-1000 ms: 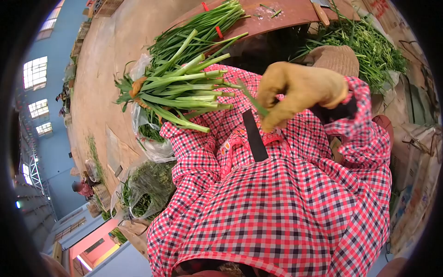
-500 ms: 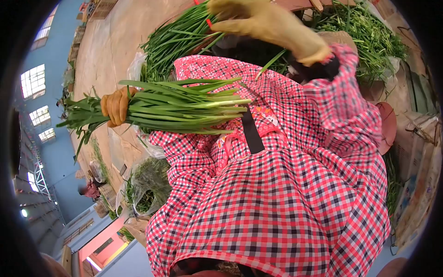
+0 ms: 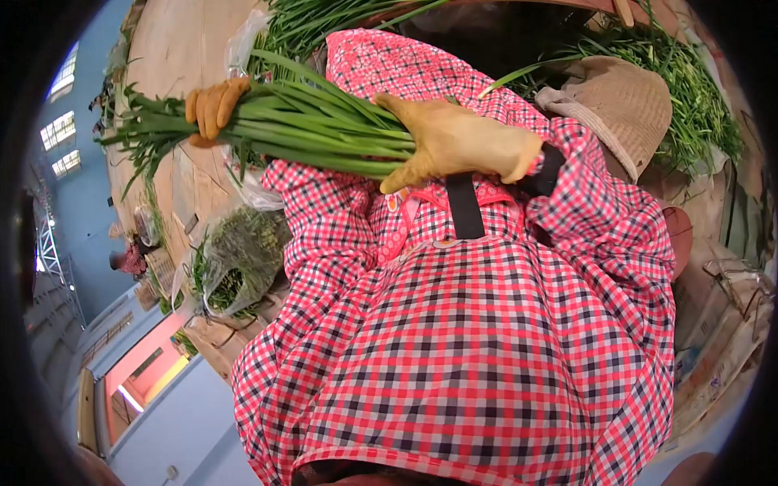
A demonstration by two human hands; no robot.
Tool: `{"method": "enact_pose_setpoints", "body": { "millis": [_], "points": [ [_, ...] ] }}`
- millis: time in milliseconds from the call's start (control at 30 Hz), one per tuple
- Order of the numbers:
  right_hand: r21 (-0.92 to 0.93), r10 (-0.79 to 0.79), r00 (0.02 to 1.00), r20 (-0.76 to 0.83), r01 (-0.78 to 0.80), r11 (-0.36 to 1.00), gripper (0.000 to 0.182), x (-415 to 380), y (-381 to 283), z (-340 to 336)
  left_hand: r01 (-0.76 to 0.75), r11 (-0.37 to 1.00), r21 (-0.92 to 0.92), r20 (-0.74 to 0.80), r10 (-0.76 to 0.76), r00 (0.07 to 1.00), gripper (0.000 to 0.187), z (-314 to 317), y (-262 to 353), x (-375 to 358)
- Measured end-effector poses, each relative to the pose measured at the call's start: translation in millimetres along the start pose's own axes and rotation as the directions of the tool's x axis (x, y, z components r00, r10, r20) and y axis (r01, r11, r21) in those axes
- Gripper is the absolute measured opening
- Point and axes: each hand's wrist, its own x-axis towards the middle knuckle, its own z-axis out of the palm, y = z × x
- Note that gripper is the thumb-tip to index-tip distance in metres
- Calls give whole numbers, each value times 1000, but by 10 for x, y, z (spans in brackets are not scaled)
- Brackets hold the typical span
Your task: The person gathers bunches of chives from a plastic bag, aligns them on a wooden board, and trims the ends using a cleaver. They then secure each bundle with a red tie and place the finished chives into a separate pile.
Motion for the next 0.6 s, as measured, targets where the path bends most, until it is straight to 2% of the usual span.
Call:
{"method": "enact_pose_setpoints", "body": {
  "millis": [67, 167, 200, 300, 333, 433, 467, 567, 600],
  "points": [
    [-133, -8, 999, -46, 2, 991, 117, 143, -41, 16, 19, 999, -47, 45, -16, 999, 23, -156, 19, 71],
    [-140, -93, 981, -170, 69, 988, 115, 306, 110, 56, 38, 996, -86, 49, -34, 998, 25, -286, 39, 232],
    [-154, -177, 962, -208, 147, 977, 114, 358, 146, 80, 55, 993, -105, 40, -51, 998, 26, -330, 32, 294],
    [-110, -214, 950, -230, 193, 975, 113, 475, 114, 97, 71, 987, -147, -2, -72, 997, 27, -414, 56, 374],
    [11, -198, 955, -222, 205, 979, 112, 580, 289, 129, 71, 985, -159, -16, -75, 997, 27, -434, 57, 378],
    [113, -161, 963, -215, 188, 976, 102, 661, 392, 31, 68, 978, -198, -60, -81, 995, 28, -526, 65, 341],
    [86, -125, 962, -244, 150, 985, 91, 663, 418, 38, 67, 975, -211, -73, -84, 994, 29, -555, 65, 323],
    [339, -17, 998, -63, 37, 940, 77, 651, 403, 10, 54, 970, -239, -106, -81, 991, 30, -656, 83, 262],
    [372, -25, 999, -46, 40, 927, 74, 662, 399, -16, 58, 968, -243, -108, -87, 990, 31, -691, 85, 265]
  ]
}}
